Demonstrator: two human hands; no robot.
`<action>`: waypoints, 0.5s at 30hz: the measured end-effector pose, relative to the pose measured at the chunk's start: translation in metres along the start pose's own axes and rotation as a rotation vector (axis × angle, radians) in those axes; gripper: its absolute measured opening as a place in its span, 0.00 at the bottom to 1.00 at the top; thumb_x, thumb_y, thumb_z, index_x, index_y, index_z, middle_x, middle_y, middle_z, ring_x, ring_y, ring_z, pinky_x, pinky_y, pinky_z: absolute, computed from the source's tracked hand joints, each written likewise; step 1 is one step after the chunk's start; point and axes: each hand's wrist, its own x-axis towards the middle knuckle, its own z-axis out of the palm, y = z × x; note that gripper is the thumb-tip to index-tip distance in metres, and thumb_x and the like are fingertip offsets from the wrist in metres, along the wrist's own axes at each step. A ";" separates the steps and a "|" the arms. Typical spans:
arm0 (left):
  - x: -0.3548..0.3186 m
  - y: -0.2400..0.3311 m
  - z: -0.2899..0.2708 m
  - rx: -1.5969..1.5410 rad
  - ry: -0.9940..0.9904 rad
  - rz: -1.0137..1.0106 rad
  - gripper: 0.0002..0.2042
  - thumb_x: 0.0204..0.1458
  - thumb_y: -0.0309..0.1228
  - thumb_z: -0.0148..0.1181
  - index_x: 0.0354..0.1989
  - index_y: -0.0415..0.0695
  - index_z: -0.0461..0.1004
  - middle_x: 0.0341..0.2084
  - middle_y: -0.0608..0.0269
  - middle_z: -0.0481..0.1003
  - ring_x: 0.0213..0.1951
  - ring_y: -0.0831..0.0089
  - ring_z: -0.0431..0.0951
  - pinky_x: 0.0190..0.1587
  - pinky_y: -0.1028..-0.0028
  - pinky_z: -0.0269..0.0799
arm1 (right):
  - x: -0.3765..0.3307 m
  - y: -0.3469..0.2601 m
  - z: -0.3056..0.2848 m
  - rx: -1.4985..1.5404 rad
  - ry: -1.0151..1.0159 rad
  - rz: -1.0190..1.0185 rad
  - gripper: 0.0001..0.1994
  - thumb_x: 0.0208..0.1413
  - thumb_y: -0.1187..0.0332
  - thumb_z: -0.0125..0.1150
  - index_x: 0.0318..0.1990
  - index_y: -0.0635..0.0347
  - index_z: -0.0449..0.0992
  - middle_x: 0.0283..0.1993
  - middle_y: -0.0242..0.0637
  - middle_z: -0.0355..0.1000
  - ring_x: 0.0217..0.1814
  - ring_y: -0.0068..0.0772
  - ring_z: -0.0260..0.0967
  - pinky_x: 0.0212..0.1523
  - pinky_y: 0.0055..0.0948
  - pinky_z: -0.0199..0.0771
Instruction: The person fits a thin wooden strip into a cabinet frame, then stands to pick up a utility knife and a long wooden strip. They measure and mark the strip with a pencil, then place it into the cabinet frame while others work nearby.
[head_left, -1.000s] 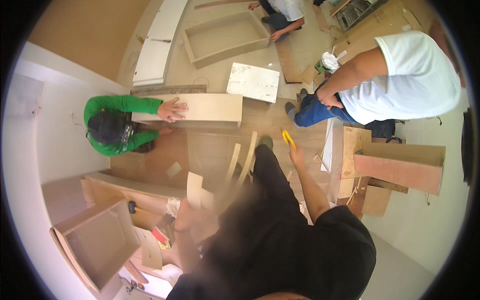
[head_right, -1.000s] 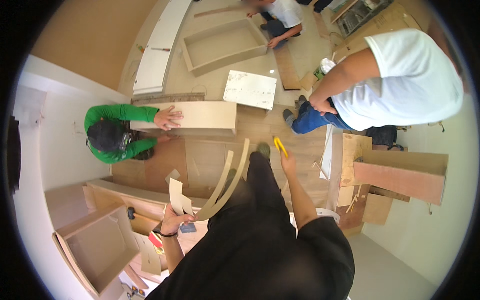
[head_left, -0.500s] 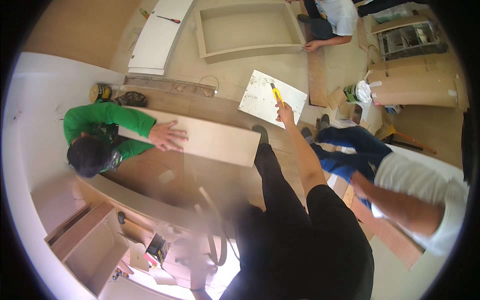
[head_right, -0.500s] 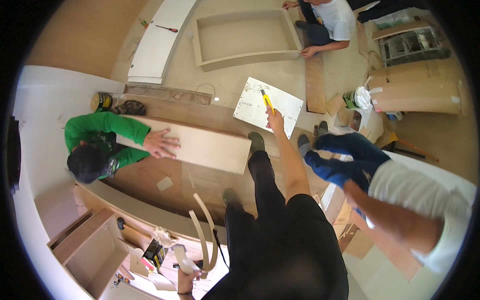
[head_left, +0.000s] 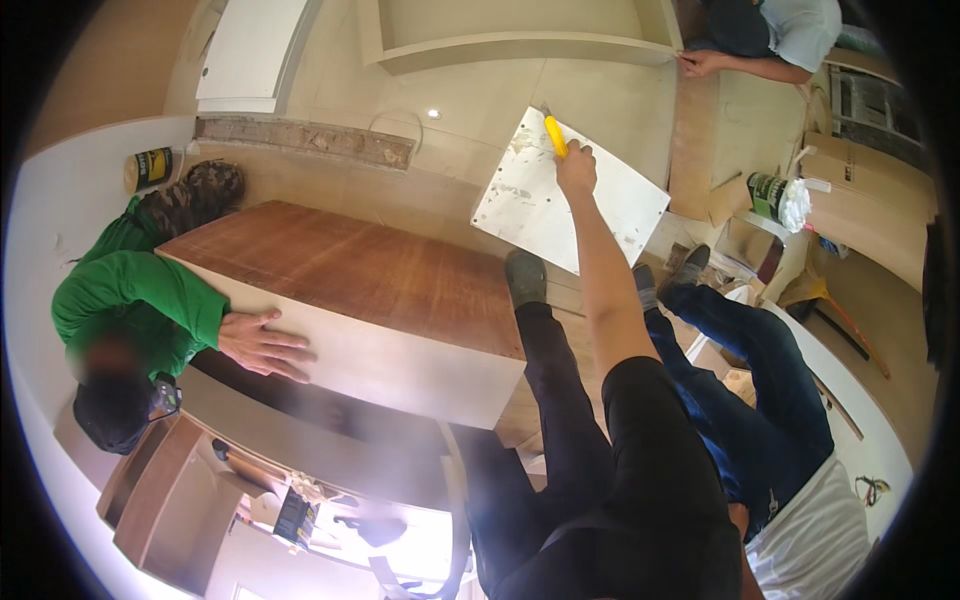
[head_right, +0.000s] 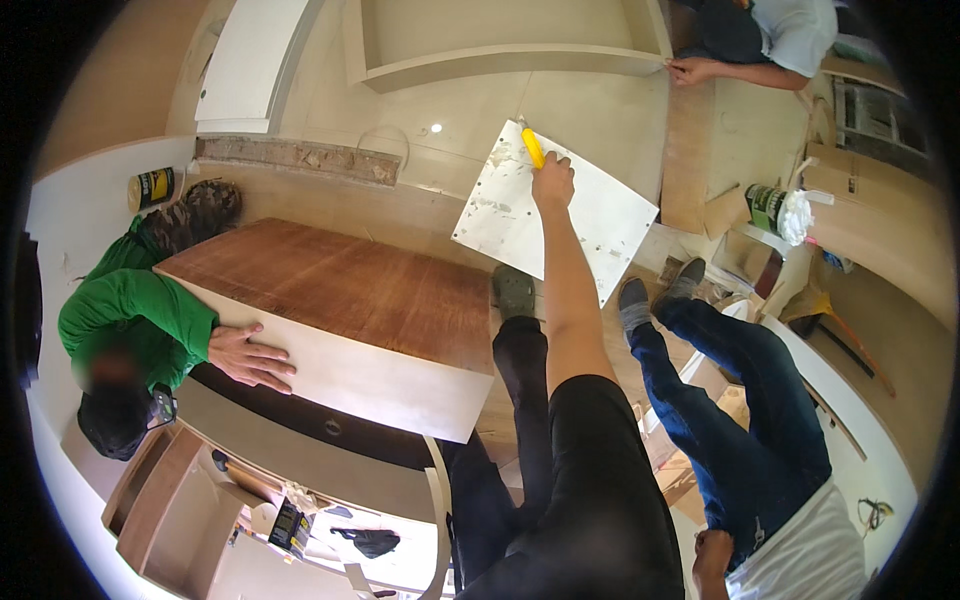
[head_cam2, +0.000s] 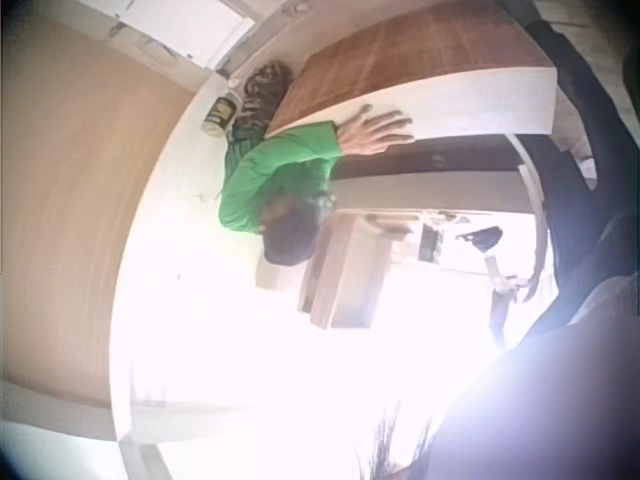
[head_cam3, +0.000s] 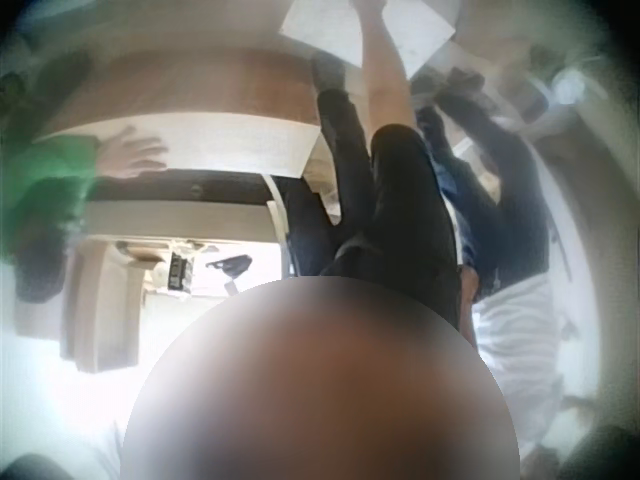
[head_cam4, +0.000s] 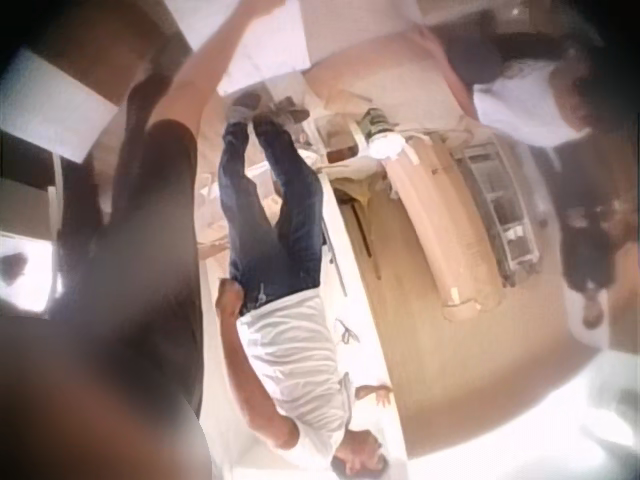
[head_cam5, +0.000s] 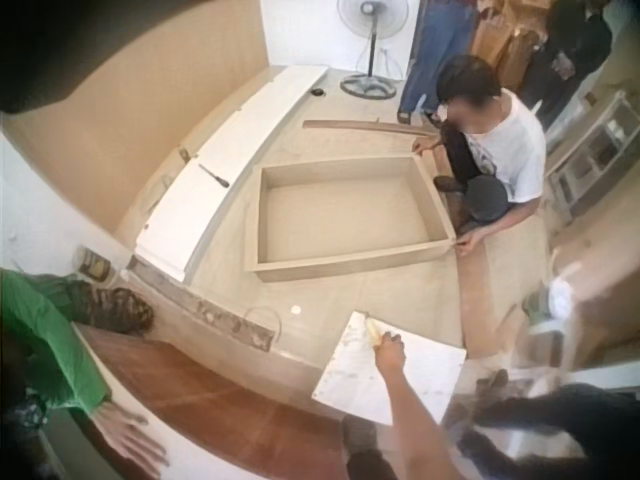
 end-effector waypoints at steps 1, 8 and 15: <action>0.003 0.003 0.003 -0.004 0.004 -0.005 0.23 0.43 0.20 0.65 0.51 0.33 0.70 0.28 0.63 0.77 0.27 0.75 0.76 0.26 0.77 0.70 | 0.005 0.000 0.004 -0.017 -0.011 0.003 0.20 0.54 0.61 0.67 0.50 0.59 0.71 0.52 0.49 0.69 0.52 0.51 0.71 0.49 0.45 0.78; -0.006 -0.003 0.017 -0.024 -0.001 -0.018 0.24 0.45 0.21 0.63 0.54 0.34 0.70 0.29 0.65 0.77 0.28 0.77 0.76 0.28 0.78 0.70 | -0.003 0.002 0.006 -0.147 -0.051 -0.018 0.28 0.51 0.56 0.69 0.56 0.57 0.67 0.56 0.44 0.67 0.61 0.47 0.66 0.53 0.47 0.74; -0.055 -0.053 -0.016 -0.130 -0.045 0.102 0.24 0.48 0.23 0.61 0.57 0.34 0.69 0.29 0.66 0.78 0.29 0.79 0.75 0.30 0.78 0.70 | -0.104 0.040 -0.034 0.011 0.080 -0.014 0.30 0.50 0.64 0.66 0.60 0.59 0.64 0.57 0.46 0.66 0.62 0.49 0.63 0.59 0.49 0.67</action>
